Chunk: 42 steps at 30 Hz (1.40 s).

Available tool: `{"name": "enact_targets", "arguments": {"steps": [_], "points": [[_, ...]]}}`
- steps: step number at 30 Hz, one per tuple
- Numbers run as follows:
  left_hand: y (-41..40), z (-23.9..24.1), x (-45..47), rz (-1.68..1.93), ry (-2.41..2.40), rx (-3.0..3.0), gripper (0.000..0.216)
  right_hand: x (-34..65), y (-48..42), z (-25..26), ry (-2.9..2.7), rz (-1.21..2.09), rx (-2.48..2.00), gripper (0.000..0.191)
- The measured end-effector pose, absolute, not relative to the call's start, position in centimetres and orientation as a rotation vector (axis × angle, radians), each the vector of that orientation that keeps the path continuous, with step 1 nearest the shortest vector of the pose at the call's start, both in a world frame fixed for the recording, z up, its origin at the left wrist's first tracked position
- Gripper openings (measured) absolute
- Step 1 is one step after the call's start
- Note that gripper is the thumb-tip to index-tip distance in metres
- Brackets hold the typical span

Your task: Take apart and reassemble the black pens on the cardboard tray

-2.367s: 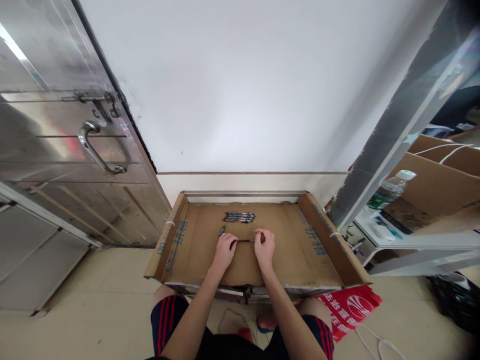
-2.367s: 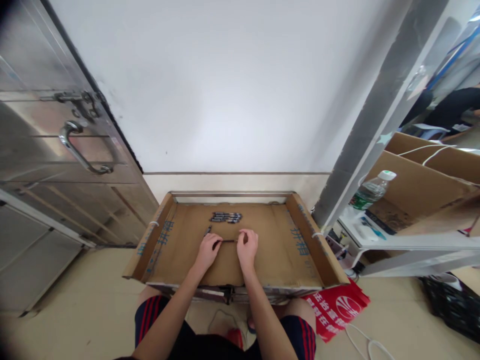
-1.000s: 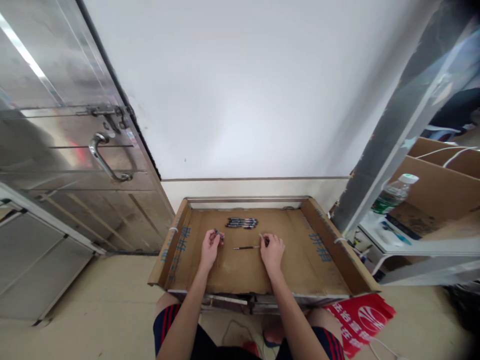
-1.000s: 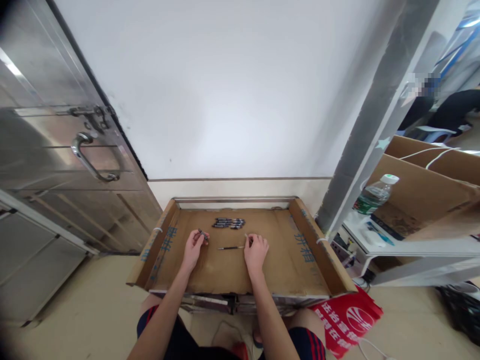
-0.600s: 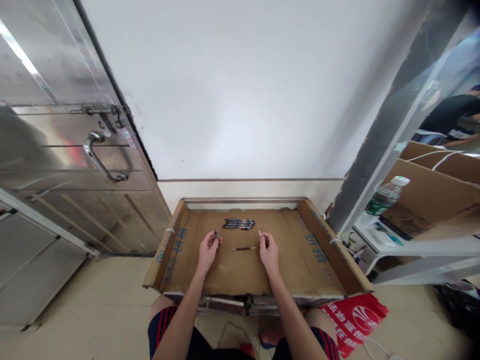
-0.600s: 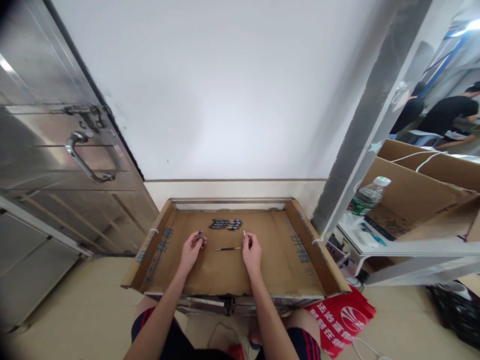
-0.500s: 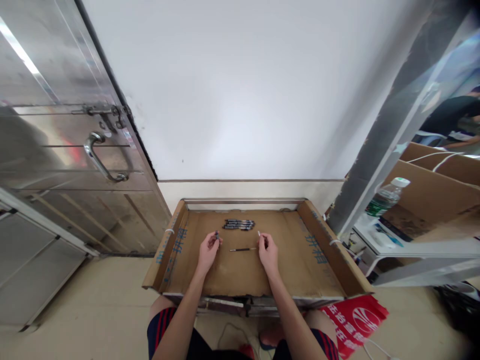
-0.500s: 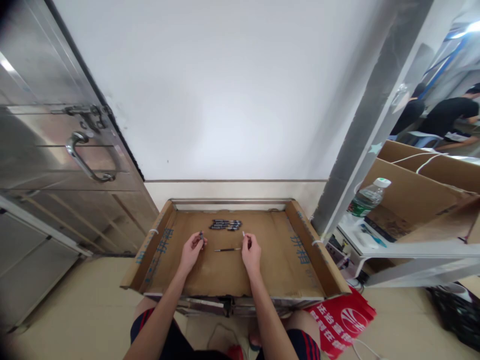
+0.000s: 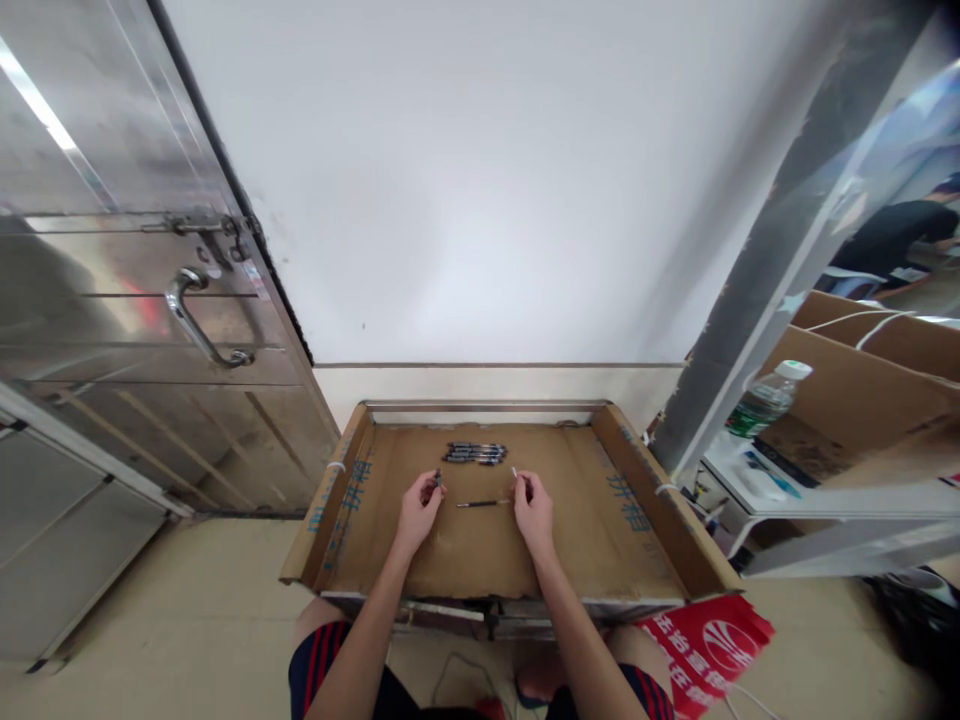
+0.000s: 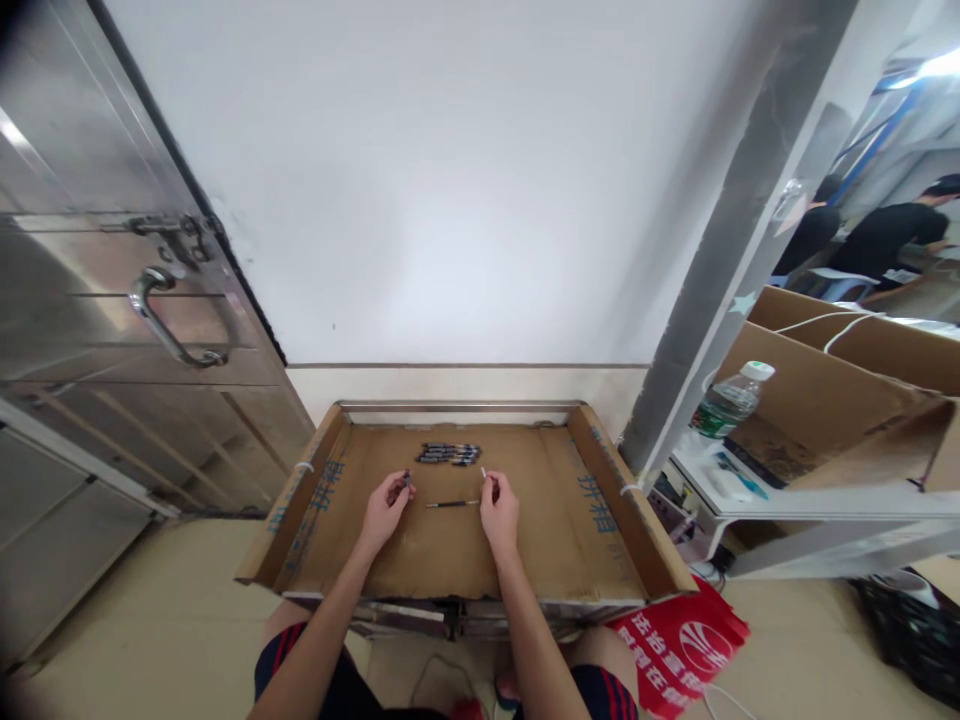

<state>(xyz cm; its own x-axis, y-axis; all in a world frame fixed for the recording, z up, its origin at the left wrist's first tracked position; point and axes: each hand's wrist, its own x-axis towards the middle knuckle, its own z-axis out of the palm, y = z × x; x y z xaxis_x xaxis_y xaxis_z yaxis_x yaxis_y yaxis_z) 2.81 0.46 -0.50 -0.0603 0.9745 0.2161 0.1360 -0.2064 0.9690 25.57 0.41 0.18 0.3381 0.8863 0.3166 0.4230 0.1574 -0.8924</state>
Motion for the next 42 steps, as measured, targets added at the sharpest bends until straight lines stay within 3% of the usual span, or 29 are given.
{"name": "enact_targets", "arguments": {"steps": [42], "points": [[-0.6, 0.0, 3.0, 1.269, 1.538, 1.558, 0.029, 26.7, -2.0, 0.2, -1.120, 0.776, -1.338, 0.036]]}}
